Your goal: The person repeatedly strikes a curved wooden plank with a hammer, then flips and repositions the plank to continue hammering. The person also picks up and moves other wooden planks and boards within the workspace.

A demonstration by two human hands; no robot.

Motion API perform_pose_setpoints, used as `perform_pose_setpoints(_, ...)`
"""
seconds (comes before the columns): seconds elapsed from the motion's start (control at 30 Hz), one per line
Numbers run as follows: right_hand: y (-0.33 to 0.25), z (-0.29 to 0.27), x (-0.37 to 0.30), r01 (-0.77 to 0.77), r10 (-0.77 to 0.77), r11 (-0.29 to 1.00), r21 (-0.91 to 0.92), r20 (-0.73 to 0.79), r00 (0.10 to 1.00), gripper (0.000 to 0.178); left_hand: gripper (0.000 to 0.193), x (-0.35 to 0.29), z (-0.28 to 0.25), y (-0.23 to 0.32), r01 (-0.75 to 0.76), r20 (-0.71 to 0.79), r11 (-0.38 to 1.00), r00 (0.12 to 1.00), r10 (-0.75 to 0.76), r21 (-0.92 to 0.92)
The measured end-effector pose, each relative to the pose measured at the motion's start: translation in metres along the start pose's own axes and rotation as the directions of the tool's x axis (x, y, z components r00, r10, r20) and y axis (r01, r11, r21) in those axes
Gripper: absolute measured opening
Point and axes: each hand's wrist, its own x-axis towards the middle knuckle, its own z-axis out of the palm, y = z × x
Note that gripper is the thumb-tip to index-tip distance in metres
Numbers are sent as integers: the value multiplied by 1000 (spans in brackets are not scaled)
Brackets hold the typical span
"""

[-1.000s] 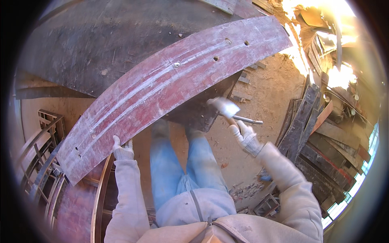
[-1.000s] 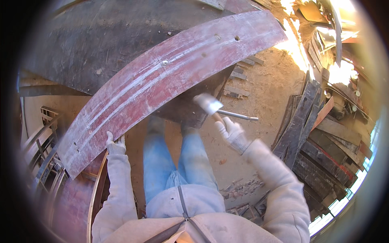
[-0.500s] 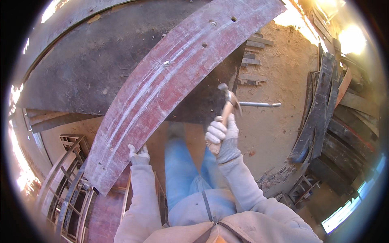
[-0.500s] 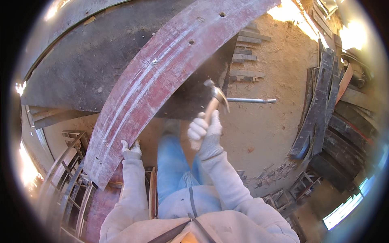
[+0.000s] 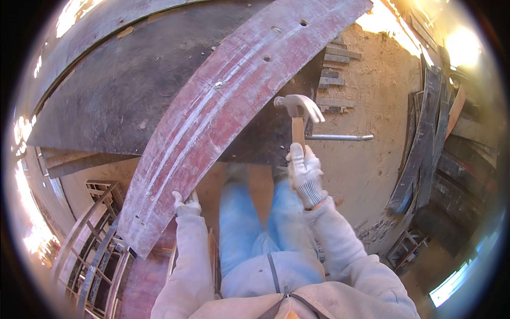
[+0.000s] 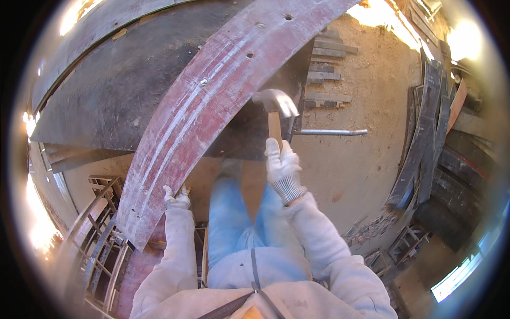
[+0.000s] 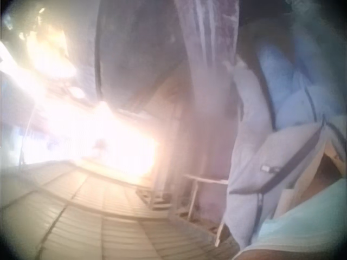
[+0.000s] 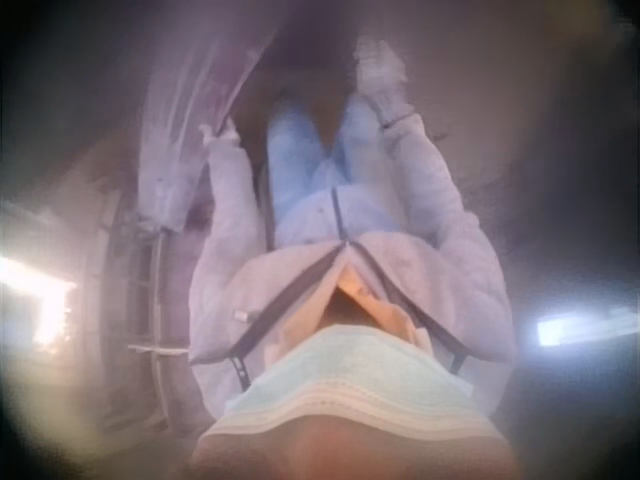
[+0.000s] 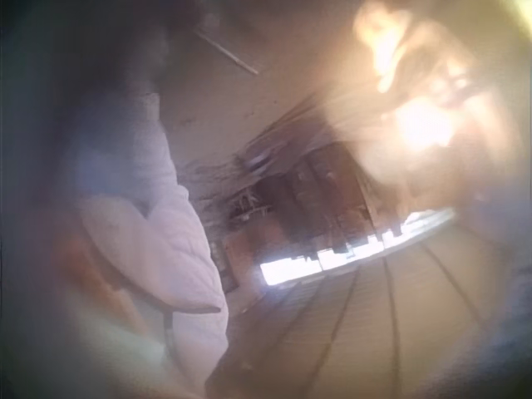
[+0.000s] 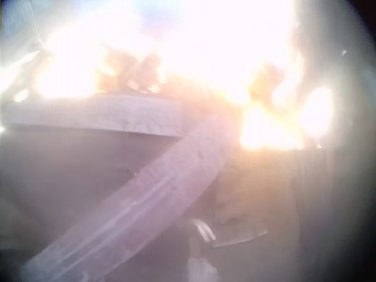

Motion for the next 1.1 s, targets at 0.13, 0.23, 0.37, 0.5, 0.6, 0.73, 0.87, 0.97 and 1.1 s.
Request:
perform_pose_setpoints(0.13, -8, -9, 19, 584, -582, 685, -435, 154, 798, 47, 53, -2, -5, 0, -10, 44, 1000, 999, 11, -19)
perform_pose_setpoints(0.23, -27, -5, 46, 483, -463, 502, -717, 249, 851, 47, 55, -3, 1, -6, -54, -28, 999, 998, 54, 10)
perform_pose_setpoints(0.37, -50, 1, 58, 396, -449, 408, -823, 197, 872, 47, 60, -9, 8, -11, -14, -30, 999, 999, 13, -49)
perform_pose_setpoints(0.5, -38, -6, 47, 493, -553, 533, -688, 157, 818, 50, 62, -15, 1, -5, 48, 65, 998, 997, -46, -31)
perform_pose_setpoints(0.6, -36, -9, 55, 367, -316, 401, -839, 249, 916, 48, 55, -12, 0, -5, 27, 150, 999, 988, -21, -35)
perform_pose_setpoints(0.73, -44, -15, 54, 394, -435, 418, -818, 200, 878, 46, 53, -5, 0, -12, 60, 55, 997, 997, -58, -45)
perform_pose_setpoints(0.87, -81, 2, 63, 423, -335, 320, -848, 317, 888, 49, 53, -1, 2, -17, -30, -7, 998, 1000, 30, -46)
perform_pose_setpoints(0.97, -100, 9, 68, 373, -202, 183, -910, 337, 920, 54, 53, 2, 2, -17, 49, -22, 994, 998, -51, -97)
perform_pose_setpoints(1.1, -91, -3, 74, 351, -225, 269, -897, 295, 928, 53, 49, 2, -2, -19, 73, -29, 991, 997, -76, -116)
